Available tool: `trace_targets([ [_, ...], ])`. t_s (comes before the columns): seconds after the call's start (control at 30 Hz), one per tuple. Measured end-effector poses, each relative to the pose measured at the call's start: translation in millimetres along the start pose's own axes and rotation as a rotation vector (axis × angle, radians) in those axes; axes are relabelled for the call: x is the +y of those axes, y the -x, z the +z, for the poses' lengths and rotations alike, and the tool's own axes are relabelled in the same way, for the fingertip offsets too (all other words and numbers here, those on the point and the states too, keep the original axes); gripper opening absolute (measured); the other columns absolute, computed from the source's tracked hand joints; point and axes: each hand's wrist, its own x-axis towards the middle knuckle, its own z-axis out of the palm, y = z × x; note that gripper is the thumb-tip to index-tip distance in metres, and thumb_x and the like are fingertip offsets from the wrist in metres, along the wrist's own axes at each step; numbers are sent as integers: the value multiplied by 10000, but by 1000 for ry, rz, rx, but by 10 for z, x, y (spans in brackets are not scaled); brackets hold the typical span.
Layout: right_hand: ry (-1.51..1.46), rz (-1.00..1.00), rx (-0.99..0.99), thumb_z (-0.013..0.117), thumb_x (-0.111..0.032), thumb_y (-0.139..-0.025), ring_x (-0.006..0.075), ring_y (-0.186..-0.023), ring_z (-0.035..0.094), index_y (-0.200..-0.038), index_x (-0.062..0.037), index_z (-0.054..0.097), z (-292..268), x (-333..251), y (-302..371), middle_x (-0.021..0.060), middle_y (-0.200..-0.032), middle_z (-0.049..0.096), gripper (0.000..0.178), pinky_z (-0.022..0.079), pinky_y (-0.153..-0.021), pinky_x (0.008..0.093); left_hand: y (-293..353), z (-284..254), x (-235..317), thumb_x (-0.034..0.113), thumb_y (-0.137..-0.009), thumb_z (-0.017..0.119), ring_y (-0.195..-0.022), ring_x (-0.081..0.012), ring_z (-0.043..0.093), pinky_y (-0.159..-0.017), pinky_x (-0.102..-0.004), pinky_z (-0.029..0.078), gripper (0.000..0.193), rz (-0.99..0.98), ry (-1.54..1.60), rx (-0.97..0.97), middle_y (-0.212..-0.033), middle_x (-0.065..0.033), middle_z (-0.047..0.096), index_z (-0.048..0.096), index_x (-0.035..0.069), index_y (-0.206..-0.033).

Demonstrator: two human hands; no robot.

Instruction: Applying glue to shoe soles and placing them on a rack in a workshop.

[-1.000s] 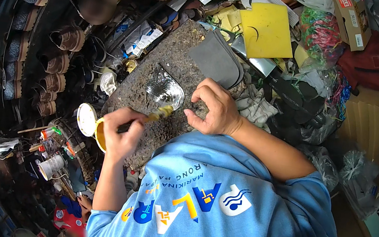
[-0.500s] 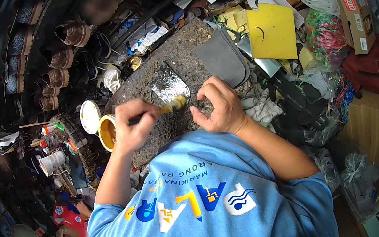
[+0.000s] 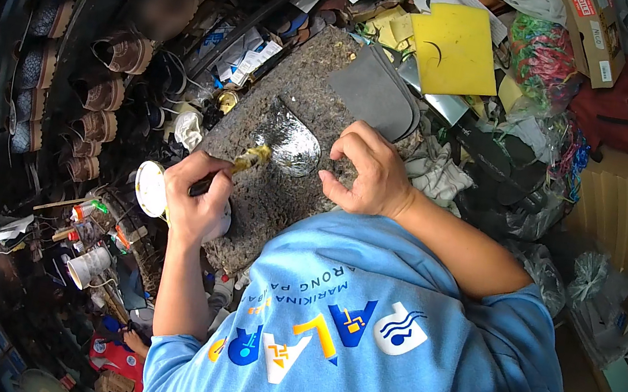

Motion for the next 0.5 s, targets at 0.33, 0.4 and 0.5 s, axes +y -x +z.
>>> trace_targets([
  [0.33, 199, 133, -127, 715, -144, -737, 381, -973, 626, -1237, 17, 583, 73, -114, -121, 186, -1102, 546, 542, 549, -832, 456, 248, 204, 261, 29, -778, 665, -614, -260, 679, -595, -352, 526, 64, -82, 182, -25, -693, -137, 669, 713, -11, -791],
  [0.4, 244, 155, -193, 706, -162, -732, 381, -993, 624, -1266, 29, 578, 87, -149, -144, 189, -1127, 535, 581, 547, -851, 464, 161, 199, 88, 48, -786, 653, -620, -249, 677, -603, -337, 523, 86, -91, 193, -8, -688, -136, 672, 712, -15, -784],
  [0.5, 354, 199, -314, 702, -203, -727, 377, -1035, 618, -1311, 50, 568, 118, -196, -211, 191, -1166, 519, 651, 543, -887, 472, -22, 211, -165, 65, -788, 656, -602, -251, 655, -623, -336, 516, 99, -279, 192, 205, -678, -143, 682, 704, -20, -774],
])
